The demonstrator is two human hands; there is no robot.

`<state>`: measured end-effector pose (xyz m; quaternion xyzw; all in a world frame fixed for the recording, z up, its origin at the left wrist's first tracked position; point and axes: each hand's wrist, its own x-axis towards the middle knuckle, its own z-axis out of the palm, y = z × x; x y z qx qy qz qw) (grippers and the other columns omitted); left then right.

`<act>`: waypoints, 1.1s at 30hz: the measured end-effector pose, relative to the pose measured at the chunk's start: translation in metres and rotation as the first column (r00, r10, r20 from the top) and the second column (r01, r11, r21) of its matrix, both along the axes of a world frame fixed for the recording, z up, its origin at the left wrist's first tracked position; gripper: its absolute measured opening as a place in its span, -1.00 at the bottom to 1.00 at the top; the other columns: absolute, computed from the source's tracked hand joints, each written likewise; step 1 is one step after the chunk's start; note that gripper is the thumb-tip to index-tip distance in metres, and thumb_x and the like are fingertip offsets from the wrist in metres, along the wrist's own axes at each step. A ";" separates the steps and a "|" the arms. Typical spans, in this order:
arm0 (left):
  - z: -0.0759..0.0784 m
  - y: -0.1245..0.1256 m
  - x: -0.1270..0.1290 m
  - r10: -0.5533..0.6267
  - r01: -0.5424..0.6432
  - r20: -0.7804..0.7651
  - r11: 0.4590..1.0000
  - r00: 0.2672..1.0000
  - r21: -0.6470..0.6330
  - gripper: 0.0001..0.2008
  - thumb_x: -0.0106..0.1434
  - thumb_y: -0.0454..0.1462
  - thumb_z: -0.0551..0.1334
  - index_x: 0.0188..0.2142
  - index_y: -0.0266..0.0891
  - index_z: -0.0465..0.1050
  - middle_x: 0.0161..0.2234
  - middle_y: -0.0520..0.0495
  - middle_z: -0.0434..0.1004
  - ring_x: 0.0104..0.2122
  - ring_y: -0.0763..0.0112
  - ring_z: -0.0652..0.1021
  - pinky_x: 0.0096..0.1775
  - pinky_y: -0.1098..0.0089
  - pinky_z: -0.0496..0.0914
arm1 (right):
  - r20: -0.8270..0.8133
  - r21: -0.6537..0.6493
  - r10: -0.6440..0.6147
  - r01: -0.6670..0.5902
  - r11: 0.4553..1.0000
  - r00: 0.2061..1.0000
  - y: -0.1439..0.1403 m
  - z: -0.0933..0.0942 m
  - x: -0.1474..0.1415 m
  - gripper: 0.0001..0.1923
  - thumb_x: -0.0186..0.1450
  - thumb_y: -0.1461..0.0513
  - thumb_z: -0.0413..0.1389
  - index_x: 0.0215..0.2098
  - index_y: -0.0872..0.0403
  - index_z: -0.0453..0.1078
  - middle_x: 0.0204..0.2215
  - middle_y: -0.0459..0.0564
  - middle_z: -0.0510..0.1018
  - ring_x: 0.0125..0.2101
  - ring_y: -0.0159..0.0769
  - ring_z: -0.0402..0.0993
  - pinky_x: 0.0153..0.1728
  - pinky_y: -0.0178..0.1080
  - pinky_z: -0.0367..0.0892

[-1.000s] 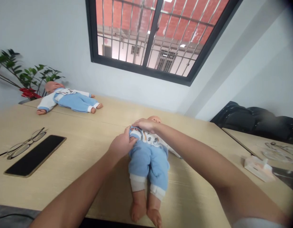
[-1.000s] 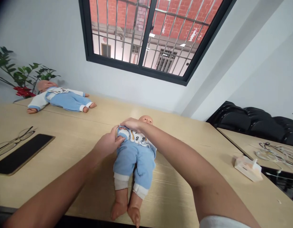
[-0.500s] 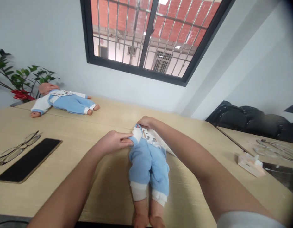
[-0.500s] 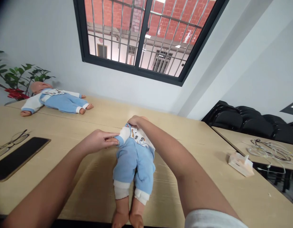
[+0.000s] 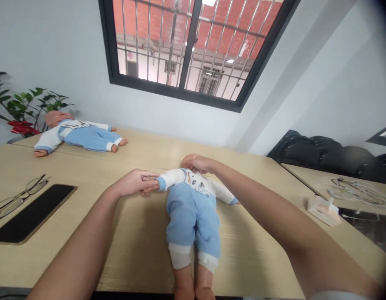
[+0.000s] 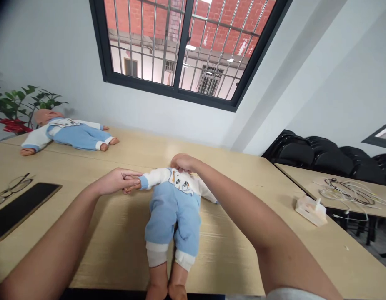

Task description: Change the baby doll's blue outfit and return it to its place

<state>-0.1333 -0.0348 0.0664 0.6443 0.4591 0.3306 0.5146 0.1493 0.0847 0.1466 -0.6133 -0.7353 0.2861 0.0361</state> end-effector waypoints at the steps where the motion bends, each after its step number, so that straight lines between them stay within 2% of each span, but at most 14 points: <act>1: -0.001 0.000 0.001 -0.010 0.010 -0.002 1.000 1.000 -0.001 -0.34 0.20 0.06 0.39 0.18 -0.26 0.51 -0.48 -0.01 0.60 -0.51 0.39 0.50 -0.40 0.37 0.43 | 0.036 0.032 0.047 -0.048 0.998 0.998 -0.004 -0.001 0.005 -0.59 0.41 0.02 0.09 -0.37 0.13 0.59 -0.46 0.14 0.62 -0.42 -0.16 0.50 -0.35 -0.19 0.35; 3: -0.001 0.001 0.002 -0.030 0.030 -0.014 1.000 0.999 -0.002 -0.35 0.21 0.06 0.38 0.17 -0.26 0.51 -0.50 0.01 0.58 -0.53 0.41 0.47 -0.42 0.39 0.40 | 0.090 0.159 0.173 -0.186 0.970 0.981 -0.012 -0.005 0.017 -0.53 0.47 0.00 -0.02 -0.28 0.13 0.59 -0.32 0.16 0.64 -0.28 -0.11 0.52 -0.20 -0.14 0.37; 4: -0.001 0.001 0.002 -0.042 0.042 -0.024 0.999 0.999 0.002 -0.36 0.21 0.07 0.37 0.16 -0.26 0.51 -0.52 0.02 0.56 -0.53 0.42 0.46 -0.43 0.40 0.38 | 0.113 0.242 0.262 -0.282 0.928 0.959 -0.018 -0.009 0.023 -0.55 0.48 0.00 -0.02 -0.19 0.13 0.59 -0.23 0.16 0.64 -0.20 -0.09 0.52 -0.12 -0.12 0.36; 6: -0.001 0.001 0.002 -0.063 0.063 -0.047 0.998 0.997 0.015 -0.37 0.23 0.07 0.35 0.16 -0.27 0.51 -0.54 0.03 0.54 -0.55 0.43 0.43 -0.45 0.42 0.33 | 0.163 0.363 0.458 -0.485 0.796 0.874 -0.029 -0.020 0.036 -0.60 0.46 0.02 0.03 0.01 0.11 0.54 -0.07 0.18 0.60 -0.05 -0.06 0.47 0.04 -0.06 0.31; 8: -0.001 0.001 0.002 -0.073 0.074 -0.072 0.997 0.995 0.022 -0.37 0.22 0.08 0.35 0.14 -0.26 0.52 -0.55 0.04 0.53 -0.55 0.42 0.42 -0.47 0.44 0.28 | 0.225 0.398 0.590 -0.626 0.670 0.775 -0.042 -0.032 0.046 -0.59 0.47 0.05 0.06 0.14 0.09 0.49 0.02 0.21 0.55 0.06 -0.04 0.41 0.15 0.01 0.23; 10: -0.002 0.001 0.000 -0.060 0.062 -0.115 0.998 0.992 0.013 -0.38 0.18 0.09 0.36 0.11 -0.24 0.54 -0.56 0.05 0.52 -0.56 0.41 0.43 -0.48 0.44 0.25 | 0.267 0.405 0.610 -0.661 0.632 0.746 -0.053 -0.038 0.053 -0.56 0.49 0.06 0.01 0.21 0.09 0.44 0.07 0.25 0.52 0.11 -0.01 0.39 0.19 0.05 0.20; 13: -0.005 0.002 -0.001 -0.015 0.015 -0.184 1.000 0.983 0.002 -0.43 0.10 0.11 0.38 -0.02 -0.19 0.61 -0.57 0.06 0.52 -0.56 0.37 0.46 -0.48 0.44 0.26 | 0.252 0.475 0.556 -0.602 0.642 0.792 -0.069 -0.035 0.063 -0.53 0.51 0.06 -0.03 0.27 0.09 0.38 0.14 0.26 0.49 0.15 0.02 0.36 0.19 0.06 0.20; 15: -0.008 0.002 -0.002 0.002 -0.001 -0.207 1.000 0.978 0.003 -0.52 0.07 0.13 0.37 -0.20 -0.17 0.63 -0.57 0.05 0.53 -0.55 0.35 0.47 -0.47 0.43 0.28 | 0.205 0.524 0.509 -0.534 0.664 0.836 -0.078 -0.032 0.073 -0.57 0.51 0.06 -0.03 0.19 0.09 0.43 0.09 0.23 0.53 0.10 0.00 0.41 0.15 0.02 0.23; 19: -0.014 0.005 -0.002 -0.051 0.052 -0.285 0.999 0.957 -0.003 -0.58 0.14 0.15 0.31 -0.45 -0.15 0.54 -0.58 0.02 0.53 -0.53 0.33 0.48 -0.44 0.42 0.27 | 0.015 0.521 0.282 -0.248 0.817 0.959 -0.094 -0.049 0.106 -0.60 0.52 0.06 -0.10 -0.17 0.08 0.52 -0.22 0.11 0.61 -0.20 -0.11 0.49 -0.09 -0.09 0.33; 21: -0.017 0.006 -0.002 -0.064 0.069 -0.347 0.998 0.936 0.002 -0.58 0.18 0.15 0.29 -0.46 -0.15 0.51 -0.57 0.02 0.52 -0.53 0.33 0.48 -0.44 0.42 0.25 | -0.115 0.497 0.163 -0.085 0.864 0.980 -0.101 -0.069 0.123 -0.64 0.50 0.06 -0.06 -0.17 0.06 0.50 -0.21 0.09 0.60 -0.19 -0.11 0.50 -0.10 -0.09 0.35; 24: -0.022 0.006 -0.002 -0.060 0.067 -0.390 0.998 0.919 0.006 -0.59 0.18 0.14 0.29 -0.44 -0.14 0.50 -0.54 0.03 0.52 -0.51 0.33 0.48 -0.43 0.41 0.24 | -0.279 0.443 0.132 0.005 0.897 0.951 -0.107 -0.099 0.136 -0.71 0.44 0.06 0.01 -0.09 0.04 0.48 -0.15 0.07 0.60 -0.14 -0.09 0.51 -0.03 -0.05 0.37; 27: -0.026 0.005 -0.001 -0.054 0.070 -0.420 0.997 0.906 0.024 -0.57 0.20 0.16 0.25 -0.39 -0.14 0.53 -0.50 0.00 0.55 -0.46 0.26 0.52 -0.39 0.39 0.31 | -0.392 0.418 0.154 0.027 0.908 0.907 -0.111 -0.118 0.139 -0.72 0.43 0.04 0.02 -0.13 0.03 0.45 -0.24 0.04 0.56 -0.21 -0.10 0.49 -0.07 -0.04 0.39; 30: -0.027 0.009 0.009 0.112 0.022 -0.488 0.965 0.866 0.261 -0.55 0.26 0.14 0.21 -0.18 -0.14 0.60 -0.23 -0.13 0.66 -0.18 0.10 0.60 -0.14 0.29 0.43 | -0.522 0.417 0.127 0.122 0.901 0.844 -0.115 -0.125 0.139 -0.73 0.41 0.00 0.06 -0.16 0.01 0.39 -0.30 0.00 0.49 -0.27 -0.13 0.44 -0.17 -0.09 0.40; 33: -0.023 0.018 0.035 0.254 0.063 -0.514 0.851 0.819 0.521 -0.52 0.37 0.02 0.14 0.14 -0.13 0.51 0.14 -0.19 0.56 0.15 0.02 0.49 0.20 0.13 0.31 | -0.572 0.372 0.147 0.096 0.923 0.807 -0.119 -0.128 0.139 -0.72 0.38 -0.01 0.11 -0.13 0.00 0.38 -0.29 -0.02 0.45 -0.29 -0.17 0.40 -0.22 -0.14 0.38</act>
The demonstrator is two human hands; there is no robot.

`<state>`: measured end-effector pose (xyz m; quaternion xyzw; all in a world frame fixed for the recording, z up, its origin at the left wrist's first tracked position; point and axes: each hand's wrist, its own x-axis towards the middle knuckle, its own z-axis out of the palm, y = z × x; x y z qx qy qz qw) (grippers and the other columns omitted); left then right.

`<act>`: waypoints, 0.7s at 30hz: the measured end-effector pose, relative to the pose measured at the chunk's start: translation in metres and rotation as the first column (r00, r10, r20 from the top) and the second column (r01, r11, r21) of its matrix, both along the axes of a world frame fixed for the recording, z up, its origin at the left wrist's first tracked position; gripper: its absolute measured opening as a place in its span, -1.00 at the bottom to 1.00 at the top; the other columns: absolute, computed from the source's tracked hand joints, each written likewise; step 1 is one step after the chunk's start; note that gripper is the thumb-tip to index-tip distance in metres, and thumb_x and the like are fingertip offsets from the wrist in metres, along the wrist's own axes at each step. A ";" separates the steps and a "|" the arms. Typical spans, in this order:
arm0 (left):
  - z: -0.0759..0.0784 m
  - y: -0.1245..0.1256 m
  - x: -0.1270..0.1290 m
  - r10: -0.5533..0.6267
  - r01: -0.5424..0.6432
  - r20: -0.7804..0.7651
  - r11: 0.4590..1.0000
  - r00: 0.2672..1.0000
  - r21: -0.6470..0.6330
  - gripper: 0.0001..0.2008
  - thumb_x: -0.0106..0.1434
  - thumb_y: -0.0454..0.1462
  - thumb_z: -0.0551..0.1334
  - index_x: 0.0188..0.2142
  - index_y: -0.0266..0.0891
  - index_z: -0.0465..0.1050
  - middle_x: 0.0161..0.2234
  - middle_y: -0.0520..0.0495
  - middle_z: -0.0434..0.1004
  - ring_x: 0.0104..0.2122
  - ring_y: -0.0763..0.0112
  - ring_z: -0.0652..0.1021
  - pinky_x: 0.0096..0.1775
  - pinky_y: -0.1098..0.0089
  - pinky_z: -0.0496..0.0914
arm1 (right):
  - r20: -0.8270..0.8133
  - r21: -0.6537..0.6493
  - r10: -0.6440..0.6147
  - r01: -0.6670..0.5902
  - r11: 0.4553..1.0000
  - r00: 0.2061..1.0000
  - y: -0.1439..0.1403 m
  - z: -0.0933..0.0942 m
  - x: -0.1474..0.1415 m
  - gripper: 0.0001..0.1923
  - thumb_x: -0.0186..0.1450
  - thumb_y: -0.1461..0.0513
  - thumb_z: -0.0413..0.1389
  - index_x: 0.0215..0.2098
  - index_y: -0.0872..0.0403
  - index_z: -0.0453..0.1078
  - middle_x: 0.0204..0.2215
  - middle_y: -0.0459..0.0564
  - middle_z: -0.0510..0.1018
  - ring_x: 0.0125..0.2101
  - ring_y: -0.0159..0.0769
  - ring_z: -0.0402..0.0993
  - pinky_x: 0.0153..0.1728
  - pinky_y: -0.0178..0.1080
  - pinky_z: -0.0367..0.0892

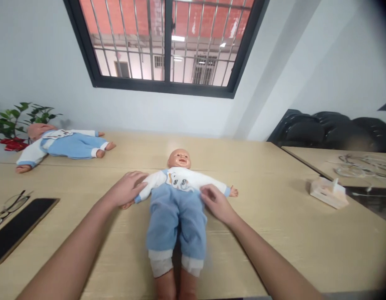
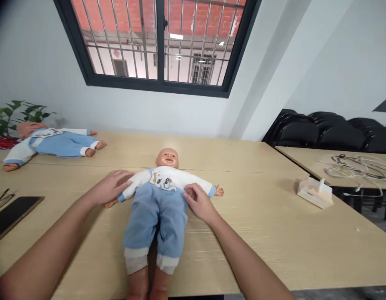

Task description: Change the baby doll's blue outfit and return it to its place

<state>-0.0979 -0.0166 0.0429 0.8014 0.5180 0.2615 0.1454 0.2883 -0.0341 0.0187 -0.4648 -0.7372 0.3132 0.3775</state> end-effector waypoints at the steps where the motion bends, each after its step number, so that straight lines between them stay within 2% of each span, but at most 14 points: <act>1: 0.001 0.005 0.011 -0.025 0.027 -0.031 0.998 0.999 0.051 -0.51 0.40 -0.02 0.11 0.22 -0.12 0.45 0.22 -0.18 0.50 0.21 0.04 0.45 0.26 0.10 0.26 | 0.002 -0.021 0.027 -0.027 0.999 1.000 -0.001 -0.001 0.000 -0.72 0.38 -0.01 0.12 -0.12 0.00 0.39 -0.29 -0.02 0.45 -0.30 -0.18 0.39 -0.23 -0.15 0.38; 4: 0.004 0.021 0.041 -0.125 0.137 -0.118 0.986 0.985 0.099 -0.51 0.45 -0.12 0.05 0.30 -0.12 0.37 0.32 -0.15 0.39 0.29 0.11 0.38 0.32 0.08 0.21 | -0.012 -0.042 0.051 -0.051 0.998 0.999 -0.002 -0.001 0.001 -0.74 0.39 0.00 0.09 -0.18 0.01 0.37 -0.32 -0.04 0.43 -0.31 -0.19 0.37 -0.24 -0.16 0.35; 6: 0.004 0.031 0.051 -0.174 0.191 -0.174 0.978 0.969 0.085 -0.54 0.45 -0.12 0.06 0.27 -0.11 0.41 0.30 -0.13 0.43 0.27 0.14 0.42 0.31 0.09 0.23 | -0.031 -0.044 0.038 -0.040 0.998 0.999 -0.002 0.001 0.004 -0.75 0.41 0.00 0.07 -0.25 0.00 0.34 -0.33 -0.05 0.44 -0.31 -0.19 0.37 -0.22 -0.16 0.33; 9: -0.002 0.040 0.050 -0.198 0.219 -0.212 0.972 0.957 0.083 -0.60 0.45 -0.08 0.10 0.16 -0.06 0.51 0.24 -0.08 0.50 0.22 0.16 0.47 0.25 0.13 0.29 | -0.075 -0.096 0.036 -0.043 0.994 0.997 -0.002 0.005 0.008 -0.69 0.41 -0.03 0.06 -0.31 0.01 0.32 -0.35 -0.07 0.43 -0.31 -0.21 0.36 -0.22 -0.17 0.31; 13: -0.005 0.036 0.036 -0.199 0.235 -0.193 0.954 0.961 0.187 -0.68 0.44 -0.10 0.12 0.02 -0.05 0.60 0.17 -0.08 0.57 0.17 0.17 0.50 0.22 0.14 0.31 | -0.177 -0.234 0.037 -0.078 0.969 0.984 -0.001 0.008 0.010 -0.59 0.42 -0.10 0.00 -0.36 0.03 0.34 -0.44 -0.10 0.39 -0.40 -0.26 0.33 -0.32 -0.21 0.29; 15: 0.001 0.030 0.039 -0.176 0.212 -0.158 0.945 0.972 0.249 -0.71 0.44 -0.13 0.12 -0.04 -0.07 0.61 0.10 -0.09 0.61 0.11 0.18 0.53 0.20 0.13 0.31 | -0.219 -0.340 0.025 -0.100 0.935 0.975 -0.001 0.007 0.009 -0.61 0.40 -0.10 0.04 -0.33 0.03 0.34 -0.47 -0.13 0.37 -0.47 -0.31 0.32 -0.41 -0.24 0.27; 17: 0.014 0.025 0.052 -0.150 0.175 -0.109 0.943 0.983 0.282 -0.72 0.44 -0.15 0.11 -0.05 -0.10 0.58 0.06 -0.10 0.62 0.08 0.18 0.53 0.18 0.12 0.32 | -0.241 -0.422 0.047 -0.148 0.895 0.969 0.000 0.005 0.009 -0.64 0.35 -0.09 0.14 -0.27 0.04 0.36 -0.46 -0.14 0.37 -0.53 -0.36 0.31 -0.48 -0.28 0.24; 19: 0.030 0.020 0.076 -0.166 0.183 -0.086 0.946 0.982 0.266 -0.71 0.45 -0.12 0.12 0.01 -0.12 0.53 0.06 -0.13 0.61 0.08 0.17 0.52 0.18 0.11 0.33 | -0.248 -0.449 0.110 -0.215 0.867 0.962 -0.001 0.004 0.009 -0.61 0.29 -0.09 0.21 -0.19 0.04 0.39 -0.44 -0.15 0.37 -0.54 -0.39 0.28 -0.53 -0.30 0.22; 21: 0.044 0.018 0.104 -0.239 0.261 -0.127 0.943 0.963 0.207 -0.68 0.43 -0.07 0.17 0.06 -0.11 0.50 0.08 -0.12 0.59 0.10 0.14 0.51 0.18 0.11 0.32 | -0.252 -0.436 0.167 -0.266 0.860 0.953 -0.002 0.004 0.010 -0.56 0.27 -0.12 0.24 -0.16 0.04 0.42 -0.46 -0.17 0.33 -0.54 -0.41 0.24 -0.56 -0.33 0.18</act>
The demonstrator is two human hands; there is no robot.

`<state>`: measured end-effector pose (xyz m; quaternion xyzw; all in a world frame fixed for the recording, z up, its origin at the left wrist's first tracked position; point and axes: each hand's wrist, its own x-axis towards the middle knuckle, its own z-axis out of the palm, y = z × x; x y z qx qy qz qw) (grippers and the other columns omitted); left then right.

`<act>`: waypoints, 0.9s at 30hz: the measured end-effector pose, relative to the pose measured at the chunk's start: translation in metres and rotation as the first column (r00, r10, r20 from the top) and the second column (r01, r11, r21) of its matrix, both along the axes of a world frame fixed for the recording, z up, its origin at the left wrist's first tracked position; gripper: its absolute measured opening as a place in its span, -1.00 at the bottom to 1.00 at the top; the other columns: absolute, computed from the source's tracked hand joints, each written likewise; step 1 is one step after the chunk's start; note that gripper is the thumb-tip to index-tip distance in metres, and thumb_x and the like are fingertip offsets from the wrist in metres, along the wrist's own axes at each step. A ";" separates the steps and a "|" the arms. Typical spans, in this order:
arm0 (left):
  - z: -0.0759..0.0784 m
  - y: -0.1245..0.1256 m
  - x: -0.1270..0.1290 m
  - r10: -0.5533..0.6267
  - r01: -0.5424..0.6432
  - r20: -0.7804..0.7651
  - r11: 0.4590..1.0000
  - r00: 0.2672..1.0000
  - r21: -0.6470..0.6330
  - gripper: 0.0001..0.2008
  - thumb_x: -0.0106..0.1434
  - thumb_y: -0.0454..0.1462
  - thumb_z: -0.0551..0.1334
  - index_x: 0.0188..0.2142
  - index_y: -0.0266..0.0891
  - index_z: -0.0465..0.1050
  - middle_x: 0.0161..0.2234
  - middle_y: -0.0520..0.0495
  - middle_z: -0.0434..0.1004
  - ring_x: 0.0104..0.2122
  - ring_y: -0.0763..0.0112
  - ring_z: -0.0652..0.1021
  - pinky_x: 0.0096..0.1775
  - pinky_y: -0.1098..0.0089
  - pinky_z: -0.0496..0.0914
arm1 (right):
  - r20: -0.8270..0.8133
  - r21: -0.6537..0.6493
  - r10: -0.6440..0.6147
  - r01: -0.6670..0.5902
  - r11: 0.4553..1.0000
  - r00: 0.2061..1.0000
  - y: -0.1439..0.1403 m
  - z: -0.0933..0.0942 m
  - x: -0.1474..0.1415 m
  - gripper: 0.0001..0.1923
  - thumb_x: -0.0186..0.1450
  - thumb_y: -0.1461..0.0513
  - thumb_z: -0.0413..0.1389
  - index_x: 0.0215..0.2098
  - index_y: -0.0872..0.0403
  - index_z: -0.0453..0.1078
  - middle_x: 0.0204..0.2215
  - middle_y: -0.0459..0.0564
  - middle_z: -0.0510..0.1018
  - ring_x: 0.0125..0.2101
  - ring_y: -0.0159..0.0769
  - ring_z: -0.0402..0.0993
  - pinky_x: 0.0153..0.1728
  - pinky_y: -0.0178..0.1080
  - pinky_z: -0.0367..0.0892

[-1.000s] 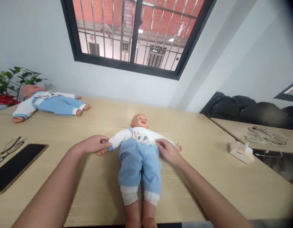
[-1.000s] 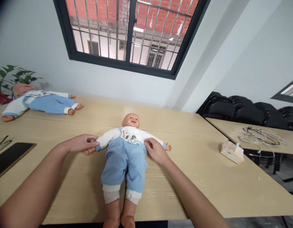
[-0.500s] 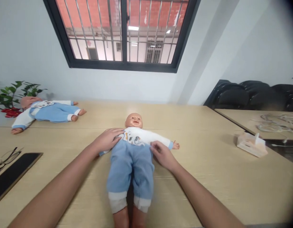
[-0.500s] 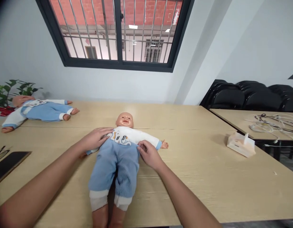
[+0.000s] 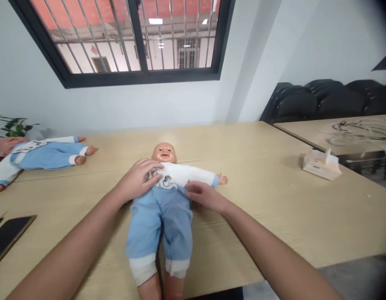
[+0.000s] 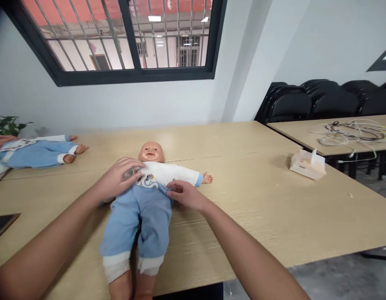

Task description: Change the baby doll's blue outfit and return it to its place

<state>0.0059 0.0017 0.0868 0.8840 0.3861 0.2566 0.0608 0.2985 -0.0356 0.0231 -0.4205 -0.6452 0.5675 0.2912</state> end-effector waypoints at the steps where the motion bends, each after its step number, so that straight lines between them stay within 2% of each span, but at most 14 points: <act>1: 0.005 0.000 0.014 -0.050 0.048 -0.054 0.998 0.997 -0.036 -0.66 0.41 -0.04 0.21 0.08 -0.09 0.49 0.08 -0.11 0.58 0.12 0.13 0.50 0.17 0.12 0.32 | -0.002 0.015 0.014 -0.014 1.000 1.000 -0.001 0.000 0.000 -0.55 0.26 -0.14 0.25 -0.17 0.04 0.42 -0.47 -0.18 0.29 -0.53 -0.41 0.21 -0.56 -0.33 0.16; 3: 0.012 0.000 0.036 -0.145 0.127 -0.176 0.986 0.974 -0.106 -0.65 0.33 -0.01 0.30 0.03 -0.06 0.52 0.02 -0.08 0.61 0.08 0.09 0.52 0.12 0.14 0.34 | -0.016 0.058 -0.002 0.003 0.998 1.000 -0.002 0.001 0.000 -0.53 0.24 -0.17 0.25 -0.26 0.05 0.40 -0.49 -0.19 0.24 -0.52 -0.41 0.18 -0.54 -0.33 0.12; 6: 0.016 0.001 0.053 -0.196 0.152 -0.274 0.973 0.941 -0.174 -0.76 0.25 -0.05 0.37 -0.16 -0.08 0.55 -0.16 -0.04 0.61 -0.08 0.11 0.54 -0.01 0.19 0.37 | -0.088 0.087 -0.032 0.040 0.995 0.996 -0.003 0.001 -0.002 -0.50 0.22 -0.18 0.27 -0.36 0.05 0.32 -0.49 -0.19 0.24 -0.47 -0.40 0.16 -0.46 -0.30 0.09; 8: 0.016 0.001 0.055 -0.203 0.155 -0.257 0.968 0.945 -0.196 -0.81 0.27 -0.09 0.36 -0.21 -0.10 0.52 -0.21 -0.02 0.58 -0.14 0.16 0.52 -0.08 0.24 0.37 | -0.147 0.036 -0.018 0.024 0.999 0.989 -0.002 0.000 -0.003 -0.50 0.28 -0.18 0.21 -0.39 0.06 0.29 -0.48 -0.17 0.26 -0.45 -0.39 0.18 -0.42 -0.29 0.09; 11: 0.015 -0.003 0.052 -0.235 0.193 -0.188 0.956 0.954 -0.220 -0.85 0.32 -0.14 0.32 -0.20 -0.11 0.45 -0.16 -0.02 0.53 -0.10 0.19 0.49 -0.09 0.27 0.36 | -0.205 -0.086 -0.040 0.023 0.996 0.978 -0.002 -0.001 -0.003 -0.50 0.33 -0.17 0.14 -0.42 0.06 0.29 -0.52 -0.17 0.26 -0.48 -0.39 0.16 -0.44 -0.27 0.07; 13: 0.014 -0.007 0.050 -0.252 0.216 -0.145 0.950 0.957 -0.226 -0.87 0.34 -0.17 0.30 -0.20 -0.12 0.41 -0.12 -0.03 0.52 -0.07 0.20 0.48 -0.05 0.26 0.36 | -0.228 -0.134 -0.051 0.021 0.991 0.972 -0.003 0.000 -0.002 -0.55 0.30 -0.14 0.20 -0.38 0.07 0.37 -0.53 -0.18 0.26 -0.51 -0.40 0.15 -0.45 -0.28 0.07; 15: 0.012 -0.012 0.050 -0.256 0.227 -0.107 0.946 0.961 -0.231 -0.87 0.35 -0.17 0.29 -0.22 -0.12 0.39 -0.08 -0.04 0.51 -0.05 0.21 0.48 -0.02 0.25 0.37 | -0.247 -0.126 -0.028 -0.003 0.992 0.969 -0.004 0.003 -0.002 -0.61 0.26 -0.08 0.28 -0.29 0.08 0.48 -0.49 -0.16 0.35 -0.48 -0.40 0.20 -0.42 -0.28 0.11; 17: 0.010 -0.017 0.050 -0.213 0.190 -0.075 0.954 0.974 -0.232 -0.82 0.33 -0.12 0.31 -0.20 -0.13 0.39 -0.07 -0.06 0.53 -0.06 0.20 0.51 -0.04 0.25 0.39 | -0.274 -0.083 -0.027 0.004 0.997 0.961 -0.006 0.006 -0.003 -0.64 0.23 -0.02 0.33 -0.24 0.09 0.53 -0.40 -0.10 0.47 -0.41 -0.37 0.30 -0.36 -0.27 0.17; 19: 0.007 -0.021 0.052 -0.089 0.076 -0.048 0.973 0.995 -0.216 -0.73 0.34 -0.07 0.28 -0.08 -0.13 0.40 -0.04 -0.10 0.55 -0.06 0.16 0.53 -0.06 0.22 0.41 | -0.309 -0.036 -0.083 0.076 0.996 0.947 -0.008 0.008 -0.007 -0.66 0.21 0.00 0.35 -0.24 0.09 0.53 -0.34 -0.07 0.52 -0.35 -0.34 0.36 -0.31 -0.26 0.22; 21: 0.005 -0.024 0.054 0.060 -0.066 -0.035 0.979 0.998 -0.191 -0.71 0.42 -0.05 0.17 0.01 -0.15 0.41 0.00 -0.15 0.57 -0.03 0.11 0.55 -0.04 0.18 0.41 | -0.322 0.005 -0.164 0.175 0.985 0.933 -0.010 0.009 -0.011 -0.66 0.22 -0.02 0.32 -0.26 0.07 0.51 -0.34 -0.07 0.54 -0.35 -0.33 0.37 -0.31 -0.26 0.24; 22: 0.004 -0.025 0.056 0.105 -0.112 -0.047 0.978 0.993 -0.178 -0.71 0.46 -0.07 0.09 -0.01 -0.15 0.43 -0.01 -0.16 0.58 -0.02 0.09 0.55 -0.02 0.15 0.39 | -0.312 0.029 -0.194 0.214 0.976 0.930 -0.011 0.008 -0.014 -0.66 0.24 -0.02 0.30 -0.25 0.07 0.51 -0.35 -0.08 0.54 -0.36 -0.33 0.37 -0.32 -0.26 0.23; 24: 0.005 -0.027 0.059 0.117 -0.132 -0.096 0.979 0.988 -0.159 -0.72 0.48 -0.12 0.04 -0.14 -0.15 0.49 -0.09 -0.13 0.62 -0.04 0.08 0.56 0.00 0.12 0.37 | -0.264 0.091 -0.242 0.274 0.957 0.934 -0.012 0.006 -0.018 -0.68 0.27 -0.01 0.26 -0.23 0.07 0.50 -0.38 -0.09 0.52 -0.40 -0.34 0.35 -0.37 -0.27 0.21; 27: 0.008 -0.030 0.061 0.094 -0.113 -0.115 0.979 0.989 -0.170 -0.85 0.38 -0.19 0.15 -0.22 -0.12 0.48 -0.26 -0.05 0.61 -0.19 0.14 0.57 -0.10 0.18 0.38 | -0.182 0.227 -0.340 0.376 0.898 0.923 -0.014 0.004 -0.020 -0.77 0.29 0.07 0.22 -0.23 0.06 0.49 -0.49 -0.15 0.43 -0.48 -0.37 0.25 -0.43 -0.28 0.14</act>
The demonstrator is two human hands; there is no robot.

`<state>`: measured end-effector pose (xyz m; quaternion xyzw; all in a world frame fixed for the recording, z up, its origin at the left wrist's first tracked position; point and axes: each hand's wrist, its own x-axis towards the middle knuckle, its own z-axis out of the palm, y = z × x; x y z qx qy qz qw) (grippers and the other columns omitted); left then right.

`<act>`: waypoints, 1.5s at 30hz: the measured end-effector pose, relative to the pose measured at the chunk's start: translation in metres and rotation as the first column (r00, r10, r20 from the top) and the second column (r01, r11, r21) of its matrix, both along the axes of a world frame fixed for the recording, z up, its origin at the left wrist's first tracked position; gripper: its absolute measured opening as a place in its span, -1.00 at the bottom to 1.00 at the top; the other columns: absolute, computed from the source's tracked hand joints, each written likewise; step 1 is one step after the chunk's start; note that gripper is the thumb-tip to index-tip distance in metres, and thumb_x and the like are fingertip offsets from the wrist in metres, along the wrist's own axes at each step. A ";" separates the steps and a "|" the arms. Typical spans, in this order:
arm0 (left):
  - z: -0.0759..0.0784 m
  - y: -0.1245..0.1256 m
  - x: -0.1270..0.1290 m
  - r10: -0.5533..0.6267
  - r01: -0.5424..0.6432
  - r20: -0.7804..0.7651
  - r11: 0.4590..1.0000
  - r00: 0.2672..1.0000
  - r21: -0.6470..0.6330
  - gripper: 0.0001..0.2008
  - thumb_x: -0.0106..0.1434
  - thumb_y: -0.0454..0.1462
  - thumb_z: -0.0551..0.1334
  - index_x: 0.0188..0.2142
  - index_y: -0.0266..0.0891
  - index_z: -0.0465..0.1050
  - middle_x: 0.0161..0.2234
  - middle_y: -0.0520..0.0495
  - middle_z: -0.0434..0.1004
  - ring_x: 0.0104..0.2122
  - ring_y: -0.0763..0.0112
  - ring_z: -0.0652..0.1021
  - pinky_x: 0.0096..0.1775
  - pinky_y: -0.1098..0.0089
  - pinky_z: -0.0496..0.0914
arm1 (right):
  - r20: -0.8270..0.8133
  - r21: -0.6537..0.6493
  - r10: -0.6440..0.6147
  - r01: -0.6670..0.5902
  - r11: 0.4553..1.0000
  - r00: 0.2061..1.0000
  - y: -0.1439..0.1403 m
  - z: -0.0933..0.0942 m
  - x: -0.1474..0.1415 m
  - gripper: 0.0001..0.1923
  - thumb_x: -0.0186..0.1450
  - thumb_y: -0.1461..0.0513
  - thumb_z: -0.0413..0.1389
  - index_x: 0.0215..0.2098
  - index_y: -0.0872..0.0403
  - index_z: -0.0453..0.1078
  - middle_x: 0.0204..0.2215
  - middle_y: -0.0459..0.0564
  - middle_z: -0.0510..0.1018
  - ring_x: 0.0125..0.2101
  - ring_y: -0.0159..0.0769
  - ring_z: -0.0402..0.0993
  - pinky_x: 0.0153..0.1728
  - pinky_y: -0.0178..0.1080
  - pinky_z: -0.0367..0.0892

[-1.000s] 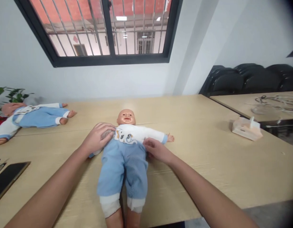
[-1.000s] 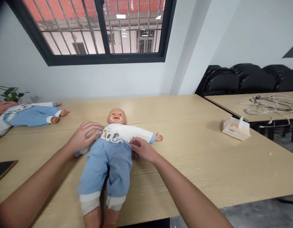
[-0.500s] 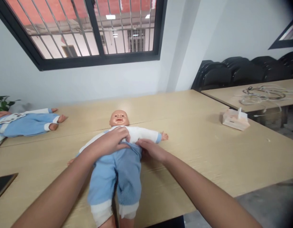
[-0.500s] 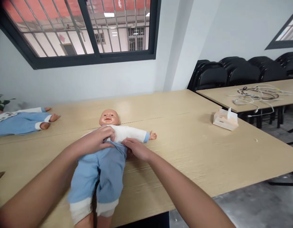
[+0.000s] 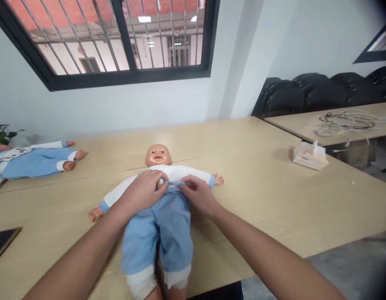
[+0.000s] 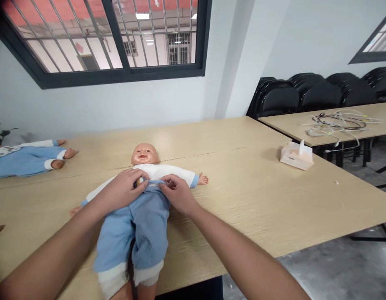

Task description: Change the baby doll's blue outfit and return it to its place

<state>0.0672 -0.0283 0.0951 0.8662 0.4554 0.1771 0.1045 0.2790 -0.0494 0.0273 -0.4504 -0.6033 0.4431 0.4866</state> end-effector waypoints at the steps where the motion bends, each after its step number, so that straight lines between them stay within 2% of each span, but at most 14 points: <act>1: 0.001 -0.001 0.000 0.008 -0.008 0.031 1.000 0.999 -0.014 -0.89 0.33 -0.22 0.18 -0.20 -0.12 0.47 -0.28 -0.02 0.59 -0.26 0.19 0.56 -0.17 0.22 0.38 | 0.038 0.044 -0.047 0.046 0.998 0.998 -0.001 0.000 0.000 -0.81 0.29 0.11 0.20 -0.23 0.06 0.49 -0.52 -0.17 0.39 -0.50 -0.37 0.22 -0.44 -0.28 0.13; 3: 0.002 -0.002 -0.001 0.030 -0.025 0.113 0.999 0.993 -0.044 -0.86 0.28 -0.27 0.21 -0.15 -0.12 0.44 -0.29 0.03 0.55 -0.38 0.31 0.51 -0.28 0.30 0.36 | 0.095 0.130 -0.116 0.104 0.986 0.989 -0.002 0.000 0.001 -0.86 0.28 0.16 0.18 -0.24 0.05 0.49 -0.53 -0.18 0.34 -0.51 -0.37 0.19 -0.45 -0.28 0.13; 5: 0.000 -0.001 -0.002 0.024 -0.017 0.191 0.999 0.981 -0.038 -0.80 0.24 -0.31 0.21 -0.12 -0.13 0.41 -0.25 0.03 0.54 -0.42 0.37 0.49 -0.31 0.33 0.36 | 0.129 0.175 -0.129 0.105 0.979 0.983 -0.003 0.002 0.002 -0.88 0.28 0.19 0.17 -0.24 0.04 0.48 -0.52 -0.17 0.34 -0.51 -0.37 0.19 -0.45 -0.28 0.13; 10: -0.012 0.005 -0.004 -0.086 0.055 0.262 0.991 0.961 0.124 -0.76 0.23 -0.41 0.18 -0.12 -0.15 0.39 -0.20 -0.01 0.49 -0.23 0.32 0.53 -0.21 0.36 0.40 | 0.182 0.147 0.035 -0.063 0.987 0.983 -0.006 0.006 0.003 -0.85 0.34 0.15 0.16 -0.20 0.05 0.47 -0.45 -0.14 0.45 -0.47 -0.37 0.24 -0.43 -0.29 0.18; 12: -0.017 0.006 -0.004 -0.128 0.082 0.256 0.979 0.958 0.185 -0.76 0.25 -0.42 0.17 -0.11 -0.15 0.40 -0.18 -0.03 0.47 -0.17 0.30 0.52 -0.17 0.35 0.41 | 0.216 0.154 0.057 -0.092 0.984 0.975 -0.006 0.005 0.003 -0.87 0.32 0.18 0.17 -0.20 0.06 0.46 -0.40 -0.13 0.49 -0.44 -0.37 0.29 -0.40 -0.29 0.21; 15: -0.023 0.005 0.000 -0.159 0.097 0.233 0.962 0.959 0.256 -0.73 0.31 -0.43 0.14 -0.04 -0.15 0.41 -0.11 -0.08 0.44 -0.10 0.27 0.50 -0.10 0.31 0.43 | 0.325 0.204 -0.029 -0.040 0.978 0.945 -0.005 0.004 0.003 -0.87 0.30 0.22 0.19 -0.18 0.05 0.45 -0.45 -0.16 0.48 -0.45 -0.35 0.33 -0.39 -0.27 0.20; 18: -0.025 0.004 0.004 -0.140 0.088 0.161 0.951 0.977 0.295 -0.68 0.35 -0.40 0.12 0.05 -0.17 0.42 -0.06 -0.15 0.42 -0.03 0.19 0.48 0.00 0.21 0.42 | 0.460 0.302 -0.173 0.030 0.953 0.871 -0.005 0.004 0.002 -0.83 0.27 0.27 0.21 -0.16 0.03 0.46 -0.49 -0.15 0.47 -0.43 -0.30 0.36 -0.34 -0.24 0.20; 21: -0.023 0.006 0.005 -0.126 0.107 0.059 0.960 0.990 0.260 -0.71 0.38 -0.37 0.11 0.05 -0.18 0.43 -0.01 -0.18 0.47 0.04 0.10 0.46 0.08 0.11 0.36 | 0.500 0.400 -0.268 0.055 0.915 0.824 -0.004 0.005 0.002 -0.83 0.26 0.31 0.20 -0.16 0.03 0.47 -0.39 -0.05 0.54 -0.31 -0.20 0.43 -0.24 -0.19 0.25; 24: -0.020 0.008 0.004 -0.108 0.103 0.024 0.980 0.994 0.169 -0.83 0.39 -0.32 0.11 -0.10 -0.15 0.45 -0.11 -0.11 0.57 -0.04 0.10 0.50 0.03 0.10 0.35 | 0.483 0.415 -0.229 0.009 0.910 0.845 -0.003 0.004 0.003 -0.85 0.32 0.23 0.21 -0.13 0.02 0.47 -0.30 0.00 0.57 -0.25 -0.17 0.45 -0.21 -0.17 0.28; 27: -0.018 0.007 0.005 -0.094 0.084 0.082 0.990 0.992 0.114 -0.89 0.36 -0.31 0.13 -0.19 -0.15 0.43 -0.19 -0.06 0.58 -0.12 0.14 0.53 -0.03 0.13 0.35 | 0.496 0.402 -0.201 -0.018 0.915 0.845 -0.003 0.004 0.000 -0.77 0.32 0.16 0.24 -0.07 0.01 0.45 -0.31 -0.02 0.57 -0.29 -0.19 0.43 -0.23 -0.18 0.28; 32: -0.017 0.004 0.009 -0.126 0.108 0.201 0.989 0.972 0.099 -0.83 0.29 -0.37 0.14 -0.17 -0.13 0.43 -0.17 -0.04 0.53 -0.09 0.19 0.52 -0.03 0.21 0.37 | 0.572 0.484 -0.356 0.046 0.874 0.739 -0.009 0.010 -0.011 -0.71 0.28 0.22 0.21 -0.03 0.05 0.45 -0.29 0.04 0.55 -0.23 -0.10 0.42 -0.20 -0.13 0.28; 37: -0.021 0.005 0.007 -0.098 0.078 0.220 0.992 0.971 0.100 -0.82 0.35 -0.31 0.14 -0.07 -0.14 0.40 -0.08 -0.08 0.52 -0.04 0.17 0.52 -0.02 0.20 0.39 | 0.604 0.564 -0.461 0.060 0.824 0.651 -0.009 0.012 -0.011 -0.60 0.22 0.38 0.12 0.03 0.08 0.43 -0.20 0.10 0.58 -0.13 -0.04 0.42 -0.13 -0.10 0.29; 39: -0.023 0.007 0.006 -0.093 0.070 0.229 0.992 0.969 0.104 -0.81 0.36 -0.28 0.15 -0.04 -0.14 0.39 -0.07 -0.09 0.52 -0.03 0.17 0.52 -0.01 0.20 0.39 | 0.586 0.564 -0.447 0.056 0.824 0.676 -0.006 0.008 -0.008 -0.65 0.24 0.38 0.10 -0.02 0.06 0.46 -0.21 0.09 0.59 -0.13 -0.05 0.43 -0.12 -0.10 0.30; 45: -0.020 0.007 0.002 -0.091 0.058 0.250 0.989 0.964 0.136 -0.83 0.37 -0.26 0.16 -0.05 -0.16 0.39 -0.08 -0.09 0.53 -0.04 0.18 0.52 0.01 0.21 0.39 | 0.431 0.509 -0.281 0.026 0.860 0.858 0.007 -0.002 0.001 -0.80 0.37 0.33 0.11 -0.10 0.03 0.52 -0.26 0.03 0.63 -0.20 -0.16 0.47 -0.12 -0.15 0.34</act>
